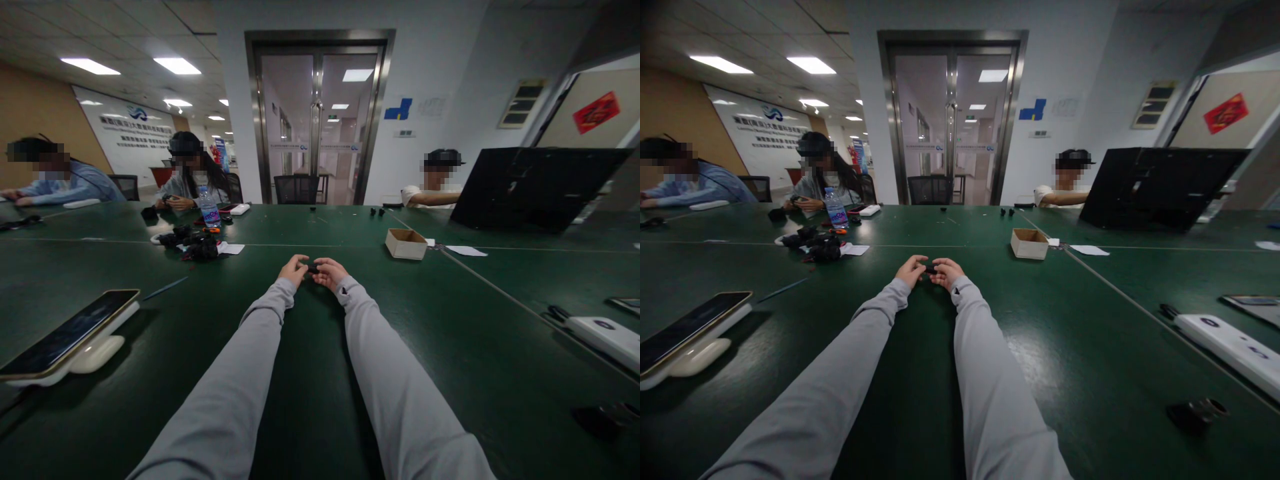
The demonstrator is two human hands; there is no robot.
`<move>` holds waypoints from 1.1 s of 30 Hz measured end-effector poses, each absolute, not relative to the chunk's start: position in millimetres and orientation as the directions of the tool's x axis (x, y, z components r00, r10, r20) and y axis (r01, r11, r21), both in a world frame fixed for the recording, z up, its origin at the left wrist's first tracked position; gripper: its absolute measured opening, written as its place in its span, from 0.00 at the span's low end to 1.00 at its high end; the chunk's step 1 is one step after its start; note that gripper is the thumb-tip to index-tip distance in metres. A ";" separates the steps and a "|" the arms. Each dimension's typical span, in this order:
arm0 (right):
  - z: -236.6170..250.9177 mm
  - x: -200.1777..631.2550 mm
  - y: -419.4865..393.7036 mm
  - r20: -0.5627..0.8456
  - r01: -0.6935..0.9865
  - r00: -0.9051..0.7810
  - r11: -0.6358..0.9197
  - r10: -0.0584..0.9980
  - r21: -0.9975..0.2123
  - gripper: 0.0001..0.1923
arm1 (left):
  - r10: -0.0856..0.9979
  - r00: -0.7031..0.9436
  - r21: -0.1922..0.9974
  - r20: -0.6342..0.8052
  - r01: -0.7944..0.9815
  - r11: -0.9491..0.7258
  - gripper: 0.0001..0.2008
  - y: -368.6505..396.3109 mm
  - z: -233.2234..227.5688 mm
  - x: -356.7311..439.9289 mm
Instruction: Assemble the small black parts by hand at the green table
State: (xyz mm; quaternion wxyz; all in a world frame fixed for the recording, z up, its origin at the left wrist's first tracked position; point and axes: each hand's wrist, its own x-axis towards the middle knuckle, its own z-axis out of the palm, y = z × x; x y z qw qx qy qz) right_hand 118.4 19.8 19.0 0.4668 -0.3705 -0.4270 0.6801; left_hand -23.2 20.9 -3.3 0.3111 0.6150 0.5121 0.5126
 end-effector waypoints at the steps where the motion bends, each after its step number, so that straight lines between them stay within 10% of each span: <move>1: 18.9 118.5 19.7 -0.101 -0.318 -0.295 -0.197 0.950 -0.927 0.11 | 0.952 -0.042 0.908 0.305 0.313 -0.277 0.13 20.7 -3.3 -23.0; 33: 17.1 119.6 21.6 -0.095 -0.339 -0.303 -0.201 0.948 -0.919 0.12 | 0.956 0.002 0.905 0.294 0.320 -0.279 0.11 21.1 -2.9 -24.4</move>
